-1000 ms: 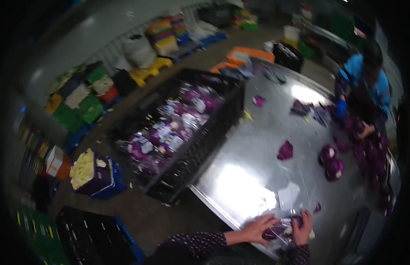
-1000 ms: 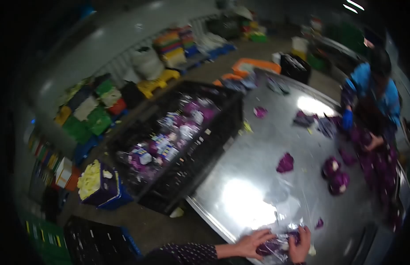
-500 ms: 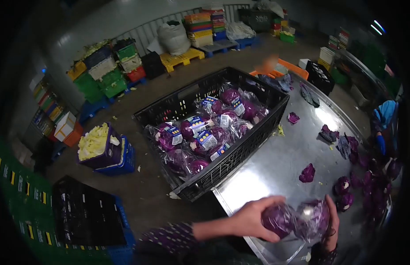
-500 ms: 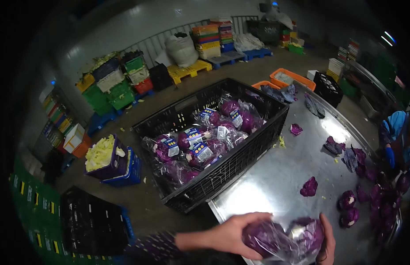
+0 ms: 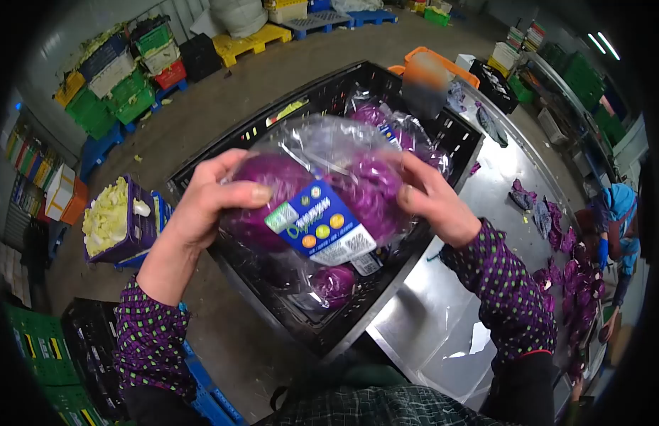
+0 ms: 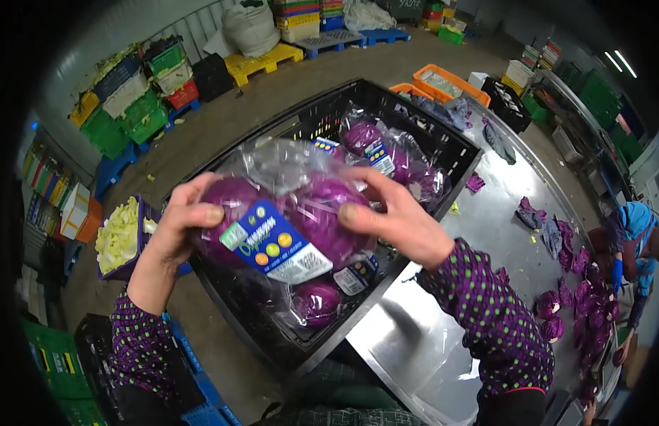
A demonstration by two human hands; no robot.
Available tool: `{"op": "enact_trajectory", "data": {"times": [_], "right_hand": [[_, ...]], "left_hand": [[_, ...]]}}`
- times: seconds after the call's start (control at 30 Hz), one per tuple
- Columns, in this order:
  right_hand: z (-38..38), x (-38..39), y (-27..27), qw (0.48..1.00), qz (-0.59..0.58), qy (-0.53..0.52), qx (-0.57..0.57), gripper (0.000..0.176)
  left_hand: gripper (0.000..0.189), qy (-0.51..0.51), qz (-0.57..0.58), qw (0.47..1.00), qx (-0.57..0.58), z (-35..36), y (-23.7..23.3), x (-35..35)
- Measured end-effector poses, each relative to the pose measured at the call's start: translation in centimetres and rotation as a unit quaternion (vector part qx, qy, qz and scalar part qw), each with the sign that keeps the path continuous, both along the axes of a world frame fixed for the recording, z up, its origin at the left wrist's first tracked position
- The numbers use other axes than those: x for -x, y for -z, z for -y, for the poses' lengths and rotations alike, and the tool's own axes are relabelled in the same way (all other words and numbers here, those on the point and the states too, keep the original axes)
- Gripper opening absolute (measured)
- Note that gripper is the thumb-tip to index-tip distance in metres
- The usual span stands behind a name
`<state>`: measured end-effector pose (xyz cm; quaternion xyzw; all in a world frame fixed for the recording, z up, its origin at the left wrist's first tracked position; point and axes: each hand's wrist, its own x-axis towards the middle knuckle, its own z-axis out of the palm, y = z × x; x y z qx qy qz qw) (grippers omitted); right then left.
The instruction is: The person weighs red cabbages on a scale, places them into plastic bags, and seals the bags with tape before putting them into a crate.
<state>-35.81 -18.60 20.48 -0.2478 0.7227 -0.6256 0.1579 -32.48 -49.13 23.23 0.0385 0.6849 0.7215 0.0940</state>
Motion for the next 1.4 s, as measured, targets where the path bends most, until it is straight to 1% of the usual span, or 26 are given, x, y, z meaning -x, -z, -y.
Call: {"op": "enact_trajectory", "data": {"times": [0.1, 0.13, 0.17, 0.23, 0.27, 0.3, 0.33, 0.37, 0.4, 0.43, 0.47, 0.5, 0.6, 0.7, 0.73, 0.77, 0.87, 0.97, 1.0, 1.1, 1.13, 1.23, 1.27, 1.3, 1.37, 1.4], "right_hand": [[2.1, 1.5, 1.8, 0.991, 0.105, 0.013, 0.083, 0.068], [2.7, 1.6, 2.3, 0.982, 0.142, 0.010, 0.125, 0.068], [3.3, 1.6, 2.9, 0.970, 0.179, 0.006, 0.168, 0.068], [3.4, 2.9, 5.5, 0.921, 0.268, -0.032, 0.280, 0.065], [2.0, 3.7, 6.3, 0.906, 0.276, -0.030, 0.320, 0.064], [0.9, 4.0, 7.0, 0.887, 0.286, -0.024, 0.361, 0.062], [0.6, 3.8, 6.5, 0.825, 0.288, -0.018, 0.485, 0.057], [0.4, 3.7, 6.2, 0.831, 0.254, 0.037, 0.494, 0.055], [0.0, 3.6, 6.2, 0.829, 0.228, 0.052, 0.508, 0.054], [-0.5, 3.5, 6.3, 0.825, 0.204, 0.070, 0.522, 0.054], [-0.7, 3.5, 6.4, 0.817, 0.209, 0.057, 0.534, 0.053], [-0.9, 3.6, 6.5, 0.808, 0.216, 0.044, 0.546, 0.051], [-1.0, 3.7, 6.5, 0.790, 0.226, 0.060, 0.567, 0.048], [-1.6, 3.0, 7.1, 0.780, 0.220, 0.073, 0.581, 0.046], [-2.0, 2.3, 7.3, 0.779, 0.223, 0.078, 0.580, 0.047], [-2.7, 1.5, 7.5, 0.781, 0.226, 0.084, 0.576, 0.047], [-5.2, -1.0, 8.1, 0.789, 0.230, 0.112, 0.558, 0.048], [-9.0, -4.6, 8.9, 0.799, 0.229, 0.156, 0.534, 0.050], [-10.3, -6.1, 9.2, 0.800, 0.231, 0.177, 0.525, 0.050], [-14.1, -10.5, 10.3, 0.798, 0.232, 0.232, 0.506, 0.052], [-15.1, -11.8, 10.5, 0.796, 0.231, 0.249, 0.501, 0.052], [-17.3, -14.9, 11.3, 0.787, 0.236, 0.290, 0.491, 0.053], [-17.7, -15.6, 11.5, 0.785, 0.239, 0.299, 0.488, 0.054], [-17.8, -16.0, 11.5, 0.784, 0.240, 0.302, 0.487, 0.054], [-17.6, -16.1, 11.7, 0.783, 0.244, 0.301, 0.486, 0.055], [-17.5, -16.0, 11.8, 0.783, 0.246, 0.298, 0.487, 0.056]], "left_hand": [[0.050, -0.040, 0.008, 0.999, 0.010, 0.2, -1.0, 1.4], [0.049, -0.068, -0.025, 0.997, 0.027, 0.0, -0.9, 2.0], [0.050, -0.076, -0.040, 0.992, 0.090, 0.3, -1.1, 3.0], [0.051, -0.082, -0.030, 0.992, 0.089, -0.8, -2.5, 3.4], [0.055, -0.078, -0.050, 0.995, 0.031, -1.5, -2.6, 3.4], [0.063, -0.068, -0.045, 0.992, -0.097, -2.2, -2.4, 3.4], [0.069, -0.006, -0.023, 0.996, -0.083, -2.3, -1.7, 3.4], [0.077, 0.058, -0.005, 0.996, -0.072, -1.9, -0.2, 3.3], [0.079, 0.212, -0.031, 0.968, 0.131, -1.5, 2.3, 3.5], [0.082, 0.356, -0.053, 0.875, 0.323, -1.3, 5.1, 3.4], [0.088, 0.420, -0.101, 0.781, 0.451, -1.7, 7.9, 1.9], [0.094, 0.474, -0.148, 0.662, 0.562, -2.2, 9.8, 0.7], [0.090, 0.498, -0.200, 0.464, 0.705, -3.9, 11.1, 1.8], [0.089, 0.546, -0.024, 0.478, 0.687, -5.5, 11.7, 4.5], [0.081, 0.500, -0.041, 0.549, 0.669, -4.6, 11.4, 5.4], [0.073, 0.486, 0.033, 0.580, 0.653, -4.2, 11.1, 6.3], [0.074, 0.483, 0.029, 0.600, 0.637, -2.0, 12.4, 7.8], [0.070, 0.460, 0.041, 0.607, 0.647, -2.8, 11.1, 7.0], [0.077, 0.466, 0.055, 0.603, 0.645, -3.0, 11.0, 7.0], [0.084, 0.482, 0.096, 0.657, 0.571, -3.0, 10.6, 7.0], [0.094, 0.493, 0.076, 0.704, 0.506, -2.9, 10.4, 7.2], [0.104, 0.494, 0.028, 0.543, 0.678, -7.2, 8.6, 4.6], [0.113, 0.509, -0.030, 0.460, 0.727, -7.9, 9.9, 2.7], [0.113, 0.511, -0.068, 0.377, 0.769, -8.7, 10.7, 1.4], [0.117, 0.513, -0.103, 0.385, 0.761, -8.0, 11.7, 1.7], [0.112, 0.523, -0.102, 0.410, 0.741, -7.4, 12.2, 2.1]]}}
